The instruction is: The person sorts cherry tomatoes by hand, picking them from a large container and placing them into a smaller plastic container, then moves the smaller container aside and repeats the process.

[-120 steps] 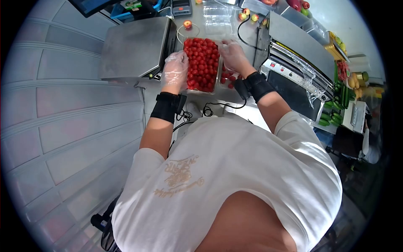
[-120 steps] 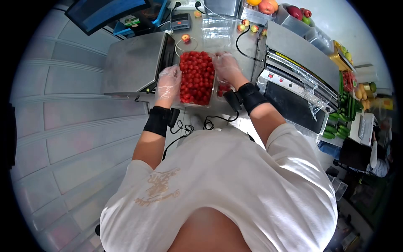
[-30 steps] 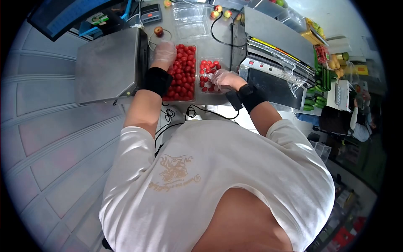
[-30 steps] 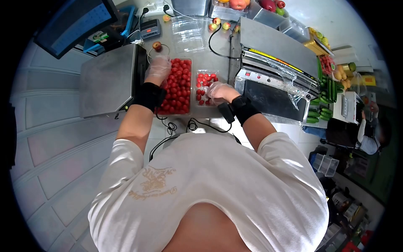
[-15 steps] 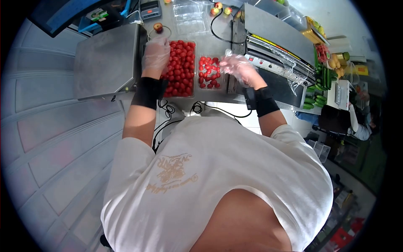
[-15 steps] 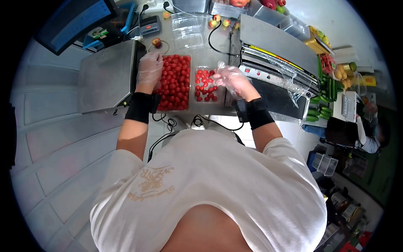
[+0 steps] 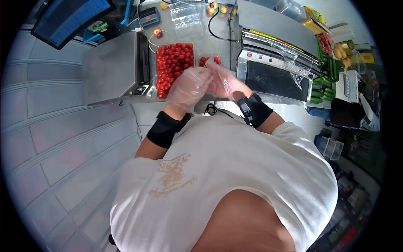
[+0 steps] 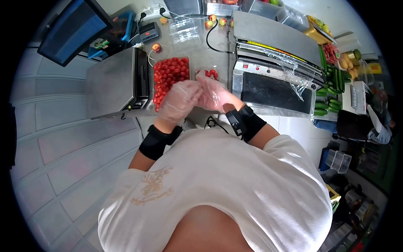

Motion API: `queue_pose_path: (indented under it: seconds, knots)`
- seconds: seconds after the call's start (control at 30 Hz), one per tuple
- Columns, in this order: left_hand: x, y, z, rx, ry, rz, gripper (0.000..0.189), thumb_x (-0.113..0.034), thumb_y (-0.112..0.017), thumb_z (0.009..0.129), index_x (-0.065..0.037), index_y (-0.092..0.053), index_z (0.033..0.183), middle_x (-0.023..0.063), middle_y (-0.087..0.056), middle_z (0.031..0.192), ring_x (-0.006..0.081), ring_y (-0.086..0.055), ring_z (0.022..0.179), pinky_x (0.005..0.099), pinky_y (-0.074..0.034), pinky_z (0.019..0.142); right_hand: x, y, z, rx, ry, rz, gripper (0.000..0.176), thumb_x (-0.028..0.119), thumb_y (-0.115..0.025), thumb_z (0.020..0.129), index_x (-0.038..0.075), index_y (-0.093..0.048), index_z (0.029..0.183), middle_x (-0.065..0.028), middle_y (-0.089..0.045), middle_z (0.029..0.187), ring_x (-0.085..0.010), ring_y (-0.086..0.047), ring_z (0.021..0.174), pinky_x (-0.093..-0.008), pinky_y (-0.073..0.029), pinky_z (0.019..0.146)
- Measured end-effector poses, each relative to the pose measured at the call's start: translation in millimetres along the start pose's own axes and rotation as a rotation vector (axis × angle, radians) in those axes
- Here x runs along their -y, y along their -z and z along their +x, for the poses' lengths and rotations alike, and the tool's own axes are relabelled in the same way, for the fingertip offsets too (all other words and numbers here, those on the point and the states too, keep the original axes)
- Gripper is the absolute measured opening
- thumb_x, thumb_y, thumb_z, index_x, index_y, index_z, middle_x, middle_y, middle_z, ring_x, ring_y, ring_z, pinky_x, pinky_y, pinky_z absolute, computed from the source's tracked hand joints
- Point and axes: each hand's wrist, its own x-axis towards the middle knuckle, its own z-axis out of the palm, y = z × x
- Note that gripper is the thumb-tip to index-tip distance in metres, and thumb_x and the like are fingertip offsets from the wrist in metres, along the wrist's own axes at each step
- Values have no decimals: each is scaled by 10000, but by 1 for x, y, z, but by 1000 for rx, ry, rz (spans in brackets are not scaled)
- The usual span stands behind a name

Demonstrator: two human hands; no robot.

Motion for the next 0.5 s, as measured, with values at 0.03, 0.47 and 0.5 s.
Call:
queue_pose_path:
  seconds: [0.03,0.47,0.5]
  knots:
    - [-6,-5,-1,50,12,25,145,-114,-601,878,-7,-644,967,174,-654,977,364,-627,883,420,-499,787,-3,-2,2,88,25,18,355,276,-453,1027,-29,-570,1162,-99,-654,953,-201,-657,761,-181,-506,550]
    - [108,35,-120,-478,938,66,281,-262,-580,946,2,-676,945,172,-642,732,193,-604,650,344,-484,660,18,84,58,-550,77,-1915,252,100,-717,772,-2,-624,984,-223,-671,1031,-362,-659,1001,-431,-546,790]
    - [116,35,-132,-502,963,36,275,-259,-572,945,-4,-674,939,189,-633,734,229,-618,652,367,-485,659,14,88,60,-532,82,-1917,252,100,-717,772,-2,-624,984,-223,-671,1031,-362,-659,1001,-431,-546,790]
